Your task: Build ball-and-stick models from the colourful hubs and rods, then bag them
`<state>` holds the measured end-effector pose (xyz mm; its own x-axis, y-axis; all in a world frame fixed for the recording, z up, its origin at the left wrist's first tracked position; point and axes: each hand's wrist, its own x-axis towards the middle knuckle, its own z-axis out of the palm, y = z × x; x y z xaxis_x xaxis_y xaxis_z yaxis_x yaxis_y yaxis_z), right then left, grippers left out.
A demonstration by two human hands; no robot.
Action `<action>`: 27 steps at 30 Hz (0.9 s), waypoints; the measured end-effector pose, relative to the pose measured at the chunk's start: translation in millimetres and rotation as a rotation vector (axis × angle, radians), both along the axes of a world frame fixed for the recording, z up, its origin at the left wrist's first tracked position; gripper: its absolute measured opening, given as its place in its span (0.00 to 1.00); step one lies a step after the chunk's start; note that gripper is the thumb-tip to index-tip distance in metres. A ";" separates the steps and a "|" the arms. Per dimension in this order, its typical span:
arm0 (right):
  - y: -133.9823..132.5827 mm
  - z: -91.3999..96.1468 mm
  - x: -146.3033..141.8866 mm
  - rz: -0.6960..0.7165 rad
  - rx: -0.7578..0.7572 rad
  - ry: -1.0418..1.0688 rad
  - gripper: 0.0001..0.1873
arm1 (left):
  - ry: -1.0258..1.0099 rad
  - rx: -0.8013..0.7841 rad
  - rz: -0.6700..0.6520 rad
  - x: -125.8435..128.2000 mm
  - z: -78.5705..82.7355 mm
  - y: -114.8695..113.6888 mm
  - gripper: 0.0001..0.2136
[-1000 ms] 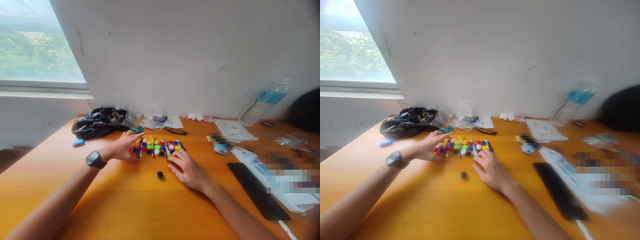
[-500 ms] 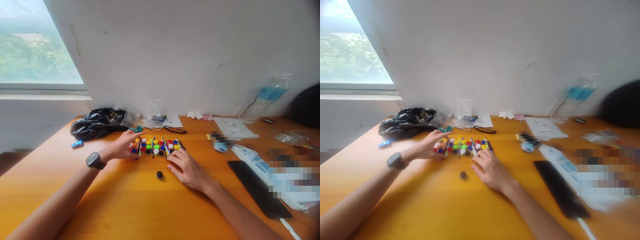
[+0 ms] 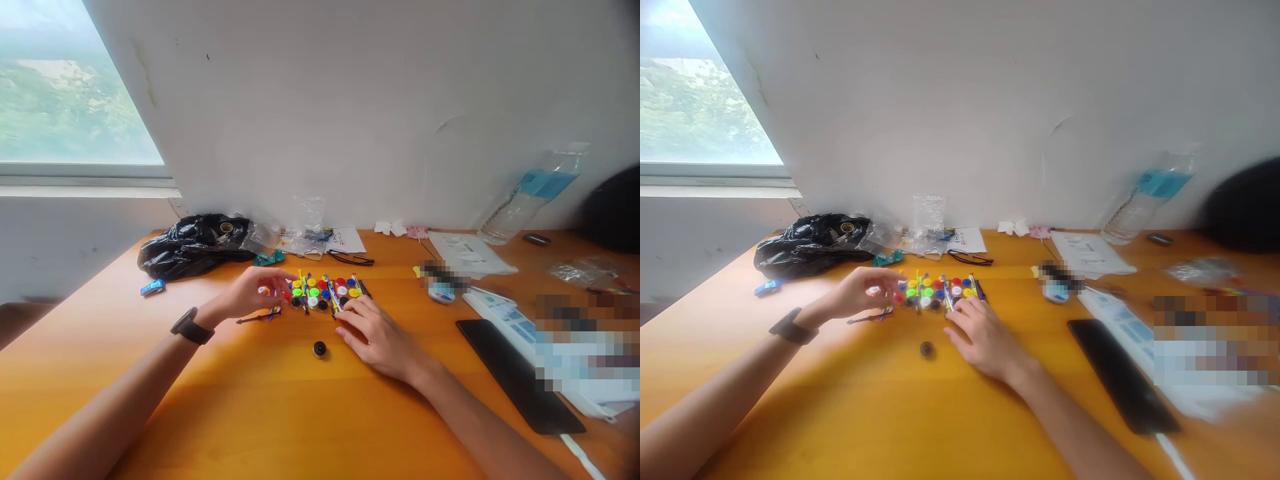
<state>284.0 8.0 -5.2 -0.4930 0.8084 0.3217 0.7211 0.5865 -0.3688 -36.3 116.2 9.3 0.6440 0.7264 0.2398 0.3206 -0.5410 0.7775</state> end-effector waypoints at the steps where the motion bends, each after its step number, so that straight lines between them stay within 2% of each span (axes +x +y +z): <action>1: 0.0 0.1 0.2 0.001 0.002 0.003 0.08 | -0.042 -0.040 -0.004 1.8 3.8 -1.4 0.19; 4: -0.1 0.0 0.6 0.009 0.013 0.015 0.09 | 0.001 -0.041 0.032 -2.5 26.4 -4.5 0.18; 7: -0.3 0.0 0.2 0.019 0.011 0.027 0.09 | 0.293 0.060 0.040 -21.3 55.5 -9.8 0.13; 9: -0.5 0.0 -0.6 0.025 0.010 0.036 0.09 | 0.472 0.076 0.006 -36.3 64.4 -17.7 0.11; 10: -0.7 -0.1 -1.2 0.028 0.012 0.040 0.09 | 0.518 0.081 0.020 -43.0 63.2 -23.2 0.12; 12: -1.0 -0.7 -2.4 0.033 0.013 0.041 0.09 | 0.532 0.158 0.109 -53.6 49.9 -36.1 0.13; 17: -1.9 -1.0 -3.8 0.039 0.011 0.048 0.09 | 0.499 0.270 0.188 -71.0 -5.1 -66.1 0.15; 20: -3.7 1.4 -5.4 0.058 0.038 0.081 0.11 | 0.420 0.292 0.197 -74.2 -18.7 -80.0 0.15; 23: -8.5 3.5 -11.6 0.107 0.019 0.137 0.07 | 0.336 0.255 0.169 -57.2 -16.2 -92.8 0.11; 27: -15.3 -1.8 -24.2 0.177 -0.086 0.158 0.04 | 0.068 0.276 0.150 -3.8 -16.2 -101.4 0.08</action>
